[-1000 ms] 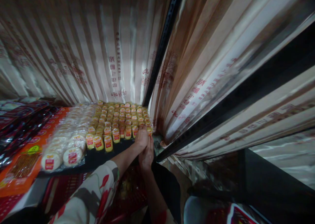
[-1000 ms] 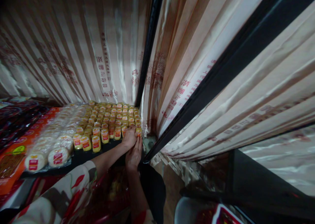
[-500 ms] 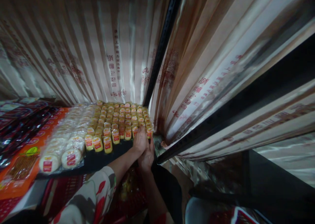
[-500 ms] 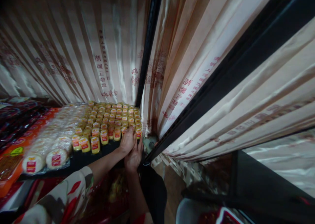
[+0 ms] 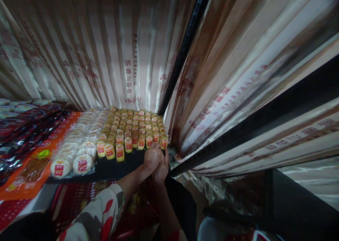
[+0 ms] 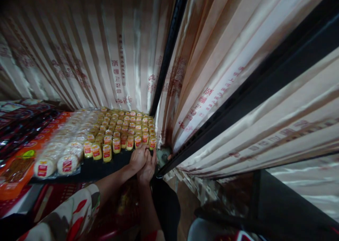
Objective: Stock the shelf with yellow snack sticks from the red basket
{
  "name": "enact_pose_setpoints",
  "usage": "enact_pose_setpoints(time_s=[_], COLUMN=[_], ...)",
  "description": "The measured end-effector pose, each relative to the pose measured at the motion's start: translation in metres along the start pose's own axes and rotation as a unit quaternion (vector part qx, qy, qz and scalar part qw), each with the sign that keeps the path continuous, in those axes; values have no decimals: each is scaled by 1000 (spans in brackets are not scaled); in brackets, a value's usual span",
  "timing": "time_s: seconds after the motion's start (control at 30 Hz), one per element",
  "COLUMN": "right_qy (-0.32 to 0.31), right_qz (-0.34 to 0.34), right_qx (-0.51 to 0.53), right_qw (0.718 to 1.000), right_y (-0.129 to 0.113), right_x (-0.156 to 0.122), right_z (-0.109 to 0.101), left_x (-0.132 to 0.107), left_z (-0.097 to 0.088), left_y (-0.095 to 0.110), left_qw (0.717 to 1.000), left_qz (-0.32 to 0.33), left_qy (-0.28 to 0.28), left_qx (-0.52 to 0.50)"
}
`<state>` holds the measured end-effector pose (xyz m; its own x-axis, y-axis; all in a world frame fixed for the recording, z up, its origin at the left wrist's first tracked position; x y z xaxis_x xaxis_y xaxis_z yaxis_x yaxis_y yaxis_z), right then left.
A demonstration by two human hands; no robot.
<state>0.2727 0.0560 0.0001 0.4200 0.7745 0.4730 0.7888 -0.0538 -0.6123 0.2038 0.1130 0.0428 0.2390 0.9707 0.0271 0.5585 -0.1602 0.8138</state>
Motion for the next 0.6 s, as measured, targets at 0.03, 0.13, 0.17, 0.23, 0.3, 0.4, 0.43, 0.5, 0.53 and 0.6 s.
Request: enact_pose_setpoints(time_s=[0.03, 0.13, 0.17, 0.23, 0.3, 0.4, 0.43, 0.5, 0.53, 0.6], right_qy=[5, 16, 17, 10, -2, -13, -20, -47, -62, -90], right_qz=[2, 2, 0, -9, -19, -19, -20, -33, -45, -70], right_qx=[4, 19, 26, 45, 67, 90, 94, 102, 108, 123], right_qw=[1000, 1000, 1000, 999, 998, 996, 995, 993, 991, 986], right_y=[0, 1, 2, 0, -4, -15, -20, -30, -35, -43], right_x=[-1, -6, -7, -12, -19, -34, -40, -56, -65, -84], right_z=[-1, -5, -6, -6, -7, -10, -11, -11, -10, -8], left_x=[-4, -16, -21, -31, -42, -63, -72, -91, -101, -122], left_z=[-1, -4, -4, -6, -10, -15, -18, -25, -29, -37], left_y=[-2, -7, -9, -12, -18, -29, -34, -47, -55, -71], left_qw=[1000, 1000, 1000, 1000, 1000, 998, 997, 995, 994, 991], left_qz=[-2, -4, -3, -5, -7, -3, -6, -27, -43, -74], left_qy=[5, 2, -2, -4, 3, 17, 24, 40, 48, 52], left_qx=[-9, -10, -7, -10, -27, -60, -69, -83, -89, -101])
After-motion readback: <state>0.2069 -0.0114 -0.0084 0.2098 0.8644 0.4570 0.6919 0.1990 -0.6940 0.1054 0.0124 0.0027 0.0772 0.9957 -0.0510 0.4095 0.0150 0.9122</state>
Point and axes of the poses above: each hand's wrist, its own x-axis towards the middle knuckle, its own z-axis out of the palm, y = z × x, the point moved 7 cm from there along x, towards the middle knuckle, and after that the axes turned 6 degrees about -x, right-handed, at the moved point
